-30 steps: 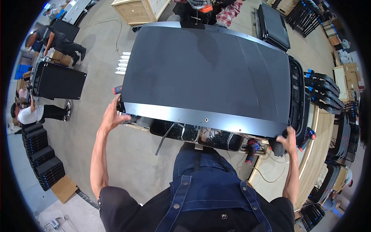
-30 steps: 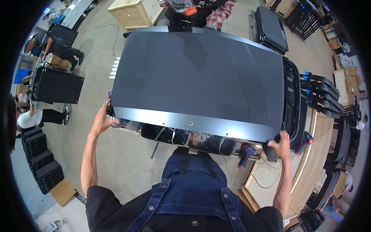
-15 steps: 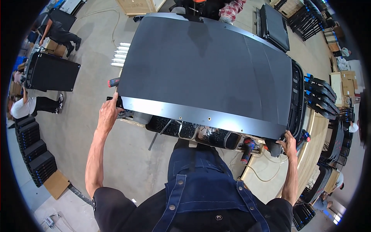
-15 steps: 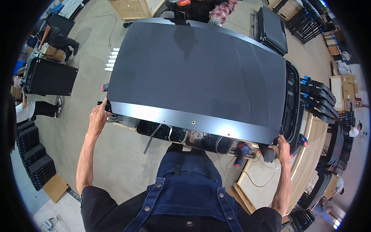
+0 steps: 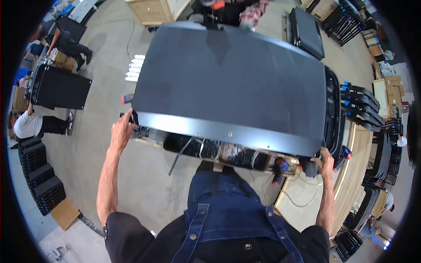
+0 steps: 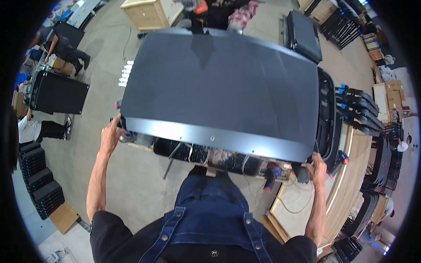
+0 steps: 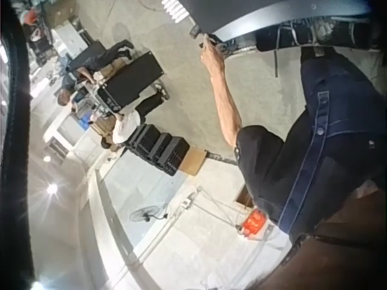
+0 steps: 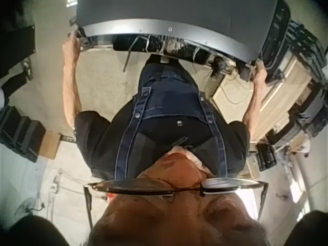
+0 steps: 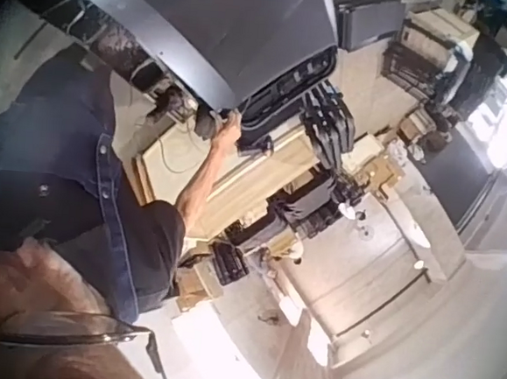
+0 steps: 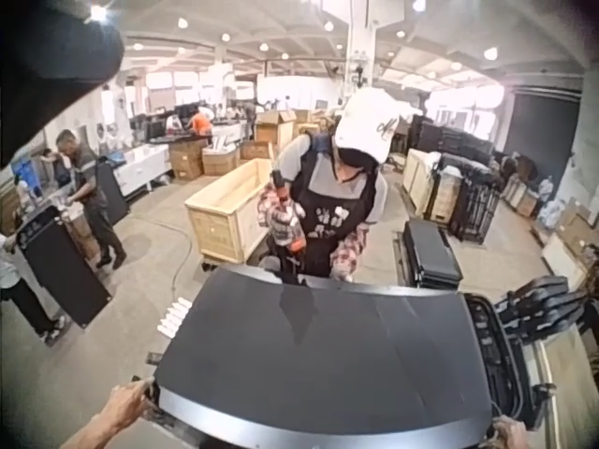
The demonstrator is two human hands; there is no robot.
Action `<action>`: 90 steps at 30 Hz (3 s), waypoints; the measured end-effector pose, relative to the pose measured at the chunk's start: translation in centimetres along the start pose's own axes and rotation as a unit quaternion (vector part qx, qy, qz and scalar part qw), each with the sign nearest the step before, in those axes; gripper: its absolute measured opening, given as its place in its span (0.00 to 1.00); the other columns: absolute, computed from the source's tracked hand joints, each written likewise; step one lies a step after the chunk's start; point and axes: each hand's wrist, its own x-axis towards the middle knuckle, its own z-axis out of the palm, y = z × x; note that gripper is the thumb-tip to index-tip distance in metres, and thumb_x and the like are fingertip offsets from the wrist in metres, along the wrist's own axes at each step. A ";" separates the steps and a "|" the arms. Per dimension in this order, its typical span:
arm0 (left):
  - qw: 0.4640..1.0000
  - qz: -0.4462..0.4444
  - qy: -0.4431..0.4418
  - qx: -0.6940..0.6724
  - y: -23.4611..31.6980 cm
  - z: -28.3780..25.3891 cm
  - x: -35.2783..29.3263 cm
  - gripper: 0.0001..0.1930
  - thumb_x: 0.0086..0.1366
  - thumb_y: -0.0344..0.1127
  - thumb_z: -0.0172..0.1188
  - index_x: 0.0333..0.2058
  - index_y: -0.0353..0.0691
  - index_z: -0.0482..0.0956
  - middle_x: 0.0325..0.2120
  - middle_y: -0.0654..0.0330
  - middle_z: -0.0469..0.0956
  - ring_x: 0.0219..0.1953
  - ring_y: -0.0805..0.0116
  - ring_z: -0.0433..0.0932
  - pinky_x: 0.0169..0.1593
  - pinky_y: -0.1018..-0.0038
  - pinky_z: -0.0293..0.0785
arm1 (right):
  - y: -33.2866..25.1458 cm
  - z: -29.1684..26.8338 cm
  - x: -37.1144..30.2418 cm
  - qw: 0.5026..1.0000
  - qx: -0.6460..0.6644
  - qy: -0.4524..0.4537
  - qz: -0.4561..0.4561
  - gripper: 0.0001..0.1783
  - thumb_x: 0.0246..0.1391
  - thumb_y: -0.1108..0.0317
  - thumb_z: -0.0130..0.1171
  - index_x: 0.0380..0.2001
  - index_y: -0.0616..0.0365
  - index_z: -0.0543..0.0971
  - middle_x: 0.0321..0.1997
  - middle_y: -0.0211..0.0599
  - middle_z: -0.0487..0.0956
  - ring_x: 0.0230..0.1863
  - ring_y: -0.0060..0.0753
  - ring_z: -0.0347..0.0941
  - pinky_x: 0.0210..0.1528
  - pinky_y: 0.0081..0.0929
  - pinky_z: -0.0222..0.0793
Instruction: Assemble a treadmill by attaching covers and internal components using power tools.
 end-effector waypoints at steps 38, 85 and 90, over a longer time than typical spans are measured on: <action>0.988 -0.045 0.145 0.022 4.4 -1.4 4.3 0.26 0.58 0.45 0.71 0.50 0.35 0.80 0.49 0.45 0.79 0.43 0.48 0.78 0.52 0.55 0.71 | 1.1 4.0 7.6 0.962 -0.010 0.115 0.245 0.38 0.62 0.39 0.54 0.56 0.65 0.77 0.49 0.62 0.82 0.55 0.60 0.78 0.58 0.48 0.70; 0.541 -0.594 -0.220 -0.554 23.7 38.0 -47.3 0.10 0.65 0.35 0.61 0.41 0.39 0.84 0.27 0.63 0.81 0.25 0.69 0.79 0.28 0.67 0.78 | -6.5 21.8 -11.8 0.839 0.250 -0.476 -0.084 0.20 0.58 0.65 0.63 0.51 0.62 0.78 0.42 0.48 0.85 0.42 0.43 0.83 0.47 0.36 0.77; 0.408 -0.731 -0.087 -0.541 28.2 38.5 -55.3 0.13 0.67 0.45 0.60 0.41 0.43 0.84 0.30 0.61 0.82 0.26 0.69 0.80 0.27 0.67 0.77 | -10.8 29.6 -10.7 0.793 0.024 -0.483 -0.370 0.19 0.56 0.66 0.60 0.51 0.59 0.79 0.44 0.54 0.84 0.46 0.56 0.81 0.50 0.44 0.75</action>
